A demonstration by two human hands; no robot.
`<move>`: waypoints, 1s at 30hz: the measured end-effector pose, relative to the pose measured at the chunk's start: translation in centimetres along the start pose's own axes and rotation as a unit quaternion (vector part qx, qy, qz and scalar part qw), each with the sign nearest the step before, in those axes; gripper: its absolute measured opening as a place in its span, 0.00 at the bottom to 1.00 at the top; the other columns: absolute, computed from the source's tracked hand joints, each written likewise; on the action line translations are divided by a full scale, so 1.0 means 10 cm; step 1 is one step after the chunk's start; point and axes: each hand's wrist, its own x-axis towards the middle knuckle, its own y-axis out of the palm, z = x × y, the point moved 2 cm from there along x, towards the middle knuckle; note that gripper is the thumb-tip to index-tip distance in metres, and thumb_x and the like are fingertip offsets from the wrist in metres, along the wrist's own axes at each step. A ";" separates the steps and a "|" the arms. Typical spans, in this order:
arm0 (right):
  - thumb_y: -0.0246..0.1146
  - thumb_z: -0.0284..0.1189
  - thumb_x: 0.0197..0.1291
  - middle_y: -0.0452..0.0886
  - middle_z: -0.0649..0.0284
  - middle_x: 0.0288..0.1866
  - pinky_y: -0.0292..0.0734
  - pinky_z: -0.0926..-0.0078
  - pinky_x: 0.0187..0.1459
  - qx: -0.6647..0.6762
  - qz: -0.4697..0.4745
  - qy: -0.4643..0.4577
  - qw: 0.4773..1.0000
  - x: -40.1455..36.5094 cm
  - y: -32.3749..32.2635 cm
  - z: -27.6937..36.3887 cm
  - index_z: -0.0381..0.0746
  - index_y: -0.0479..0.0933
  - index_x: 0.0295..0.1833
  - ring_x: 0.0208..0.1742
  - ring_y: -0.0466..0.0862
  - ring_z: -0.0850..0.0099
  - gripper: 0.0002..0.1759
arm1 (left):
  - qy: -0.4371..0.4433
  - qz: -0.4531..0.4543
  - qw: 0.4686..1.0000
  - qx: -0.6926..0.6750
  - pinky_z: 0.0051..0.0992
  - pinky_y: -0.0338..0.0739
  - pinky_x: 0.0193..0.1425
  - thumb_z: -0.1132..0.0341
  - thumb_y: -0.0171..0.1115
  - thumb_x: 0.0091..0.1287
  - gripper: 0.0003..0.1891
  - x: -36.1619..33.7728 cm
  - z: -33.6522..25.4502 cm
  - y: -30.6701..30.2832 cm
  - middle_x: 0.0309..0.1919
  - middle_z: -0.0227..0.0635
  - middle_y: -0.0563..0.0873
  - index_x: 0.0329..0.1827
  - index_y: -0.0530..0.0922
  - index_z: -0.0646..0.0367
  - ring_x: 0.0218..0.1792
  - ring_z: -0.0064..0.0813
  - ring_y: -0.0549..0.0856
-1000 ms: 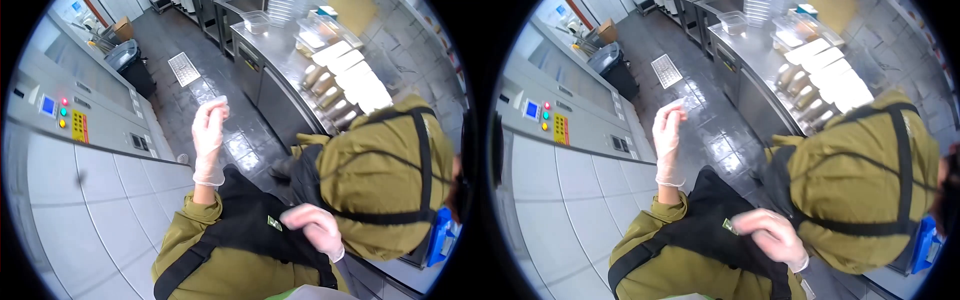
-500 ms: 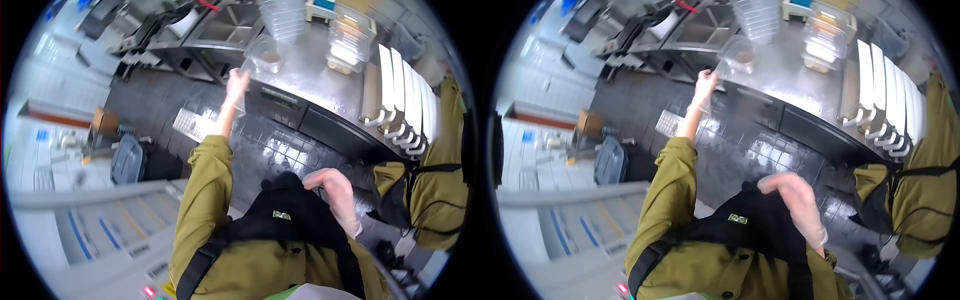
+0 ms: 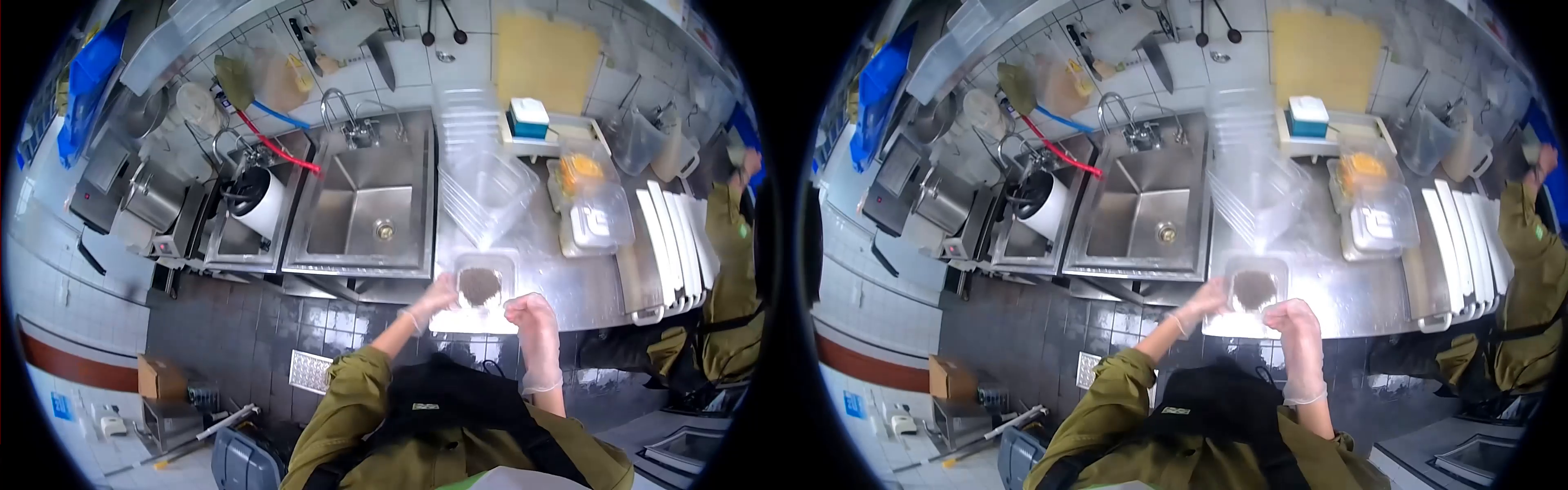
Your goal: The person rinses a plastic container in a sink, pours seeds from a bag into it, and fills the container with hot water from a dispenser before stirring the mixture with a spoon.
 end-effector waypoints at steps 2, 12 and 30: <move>0.48 0.35 0.62 0.75 0.62 0.30 0.67 0.75 0.43 -0.037 0.007 -0.030 0.999 0.30 0.38 0.10 0.34 0.72 0.32 0.36 0.74 0.73 0.16 | -0.004 -0.039 0.999 0.029 0.29 0.79 0.36 0.67 0.64 0.53 0.26 -0.02 -0.34 0.06 0.43 0.36 0.75 0.54 0.66 0.62 0.41 0.30 0.79; 0.51 0.34 0.61 0.74 0.67 0.31 0.67 0.80 0.42 -0.280 0.030 -0.220 0.934 2.10 1.73 0.51 0.35 0.74 0.36 0.36 0.74 0.78 0.13 | -0.153 0.109 0.982 0.001 0.30 0.82 0.42 0.74 0.53 0.60 0.30 -0.42 -1.92 -1.83 0.62 0.39 0.67 0.66 0.55 0.60 0.54 0.33 0.74; 0.53 0.38 0.50 0.81 0.56 0.33 0.71 0.69 0.42 -0.368 -0.263 -0.323 0.831 6.25 2.19 1.38 0.37 0.77 0.37 0.38 0.80 0.62 0.17 | -0.075 -0.188 0.978 -0.048 0.25 0.81 0.33 0.80 0.52 0.56 0.24 -0.66 -1.84 -3.99 0.43 0.36 0.76 0.59 0.67 0.63 0.34 0.25 0.80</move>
